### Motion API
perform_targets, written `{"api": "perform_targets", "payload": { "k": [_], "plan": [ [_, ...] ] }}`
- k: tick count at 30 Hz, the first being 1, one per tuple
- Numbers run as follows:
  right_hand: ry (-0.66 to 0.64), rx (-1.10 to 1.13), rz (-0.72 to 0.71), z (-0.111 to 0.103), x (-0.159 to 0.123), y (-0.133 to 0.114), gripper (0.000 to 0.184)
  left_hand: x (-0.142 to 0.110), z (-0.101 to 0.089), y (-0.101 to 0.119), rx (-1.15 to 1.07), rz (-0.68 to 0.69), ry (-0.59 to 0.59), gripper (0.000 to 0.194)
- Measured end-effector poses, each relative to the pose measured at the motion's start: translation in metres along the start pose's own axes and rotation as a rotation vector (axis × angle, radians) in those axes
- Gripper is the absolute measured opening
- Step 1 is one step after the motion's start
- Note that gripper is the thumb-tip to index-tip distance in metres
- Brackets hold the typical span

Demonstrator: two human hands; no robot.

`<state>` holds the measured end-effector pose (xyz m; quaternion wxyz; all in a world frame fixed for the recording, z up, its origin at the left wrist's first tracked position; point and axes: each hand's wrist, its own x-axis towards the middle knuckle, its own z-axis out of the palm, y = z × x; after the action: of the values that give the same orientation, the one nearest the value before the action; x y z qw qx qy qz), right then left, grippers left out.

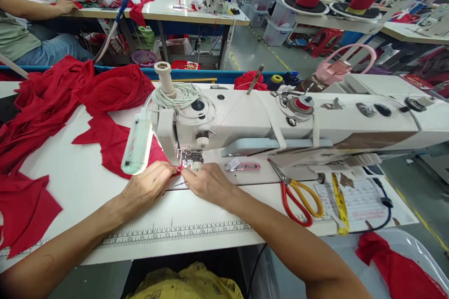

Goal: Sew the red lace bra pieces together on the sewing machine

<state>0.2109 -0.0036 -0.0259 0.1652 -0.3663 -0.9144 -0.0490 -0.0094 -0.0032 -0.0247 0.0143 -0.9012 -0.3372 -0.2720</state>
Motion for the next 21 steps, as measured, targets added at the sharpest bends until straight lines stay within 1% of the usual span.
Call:
{"api": "perform_targets", "payload": {
  "k": [3, 5, 7, 9, 12, 14, 17, 19, 21],
  "plan": [
    [0.059, -0.040, -0.056, -0.001, -0.004, -0.002, 0.024, -0.002, -0.004, 0.000, 0.013, 0.026, -0.037, 0.032],
    [0.107, -0.060, -0.057, 0.001, -0.005, -0.004, 0.025, 0.000, -0.008, 0.001, 0.062, 0.068, -0.053, 0.033],
    [0.125, -0.068, -0.047, 0.001, -0.005, -0.005, 0.025, 0.001, -0.010, 0.001, 0.103, 0.105, -0.064, 0.032],
    [0.115, -0.064, -0.036, 0.002, -0.006, -0.005, 0.026, -0.001, -0.009, 0.001, 0.106, 0.115, -0.088, 0.033],
    [0.094, -0.055, -0.025, 0.001, -0.007, -0.004, 0.029, -0.010, -0.003, -0.002, 0.071, 0.075, -0.115, 0.037],
    [0.064, -0.039, -0.020, 0.001, -0.008, -0.003, 0.030, -0.017, 0.003, -0.004, 0.054, 0.060, -0.105, 0.036],
    [0.019, -0.005, -0.006, 0.003, -0.011, -0.003, 0.031, -0.023, 0.009, -0.006, 0.045, 0.034, -0.059, 0.036],
    [0.011, 0.024, 0.013, 0.005, -0.012, -0.003, 0.033, -0.023, 0.009, -0.007, 0.031, 0.028, -0.037, 0.038],
    [0.013, 0.044, 0.030, 0.005, -0.012, -0.004, 0.035, -0.023, 0.007, -0.008, 0.004, 0.022, -0.047, 0.041]
  ]
}}
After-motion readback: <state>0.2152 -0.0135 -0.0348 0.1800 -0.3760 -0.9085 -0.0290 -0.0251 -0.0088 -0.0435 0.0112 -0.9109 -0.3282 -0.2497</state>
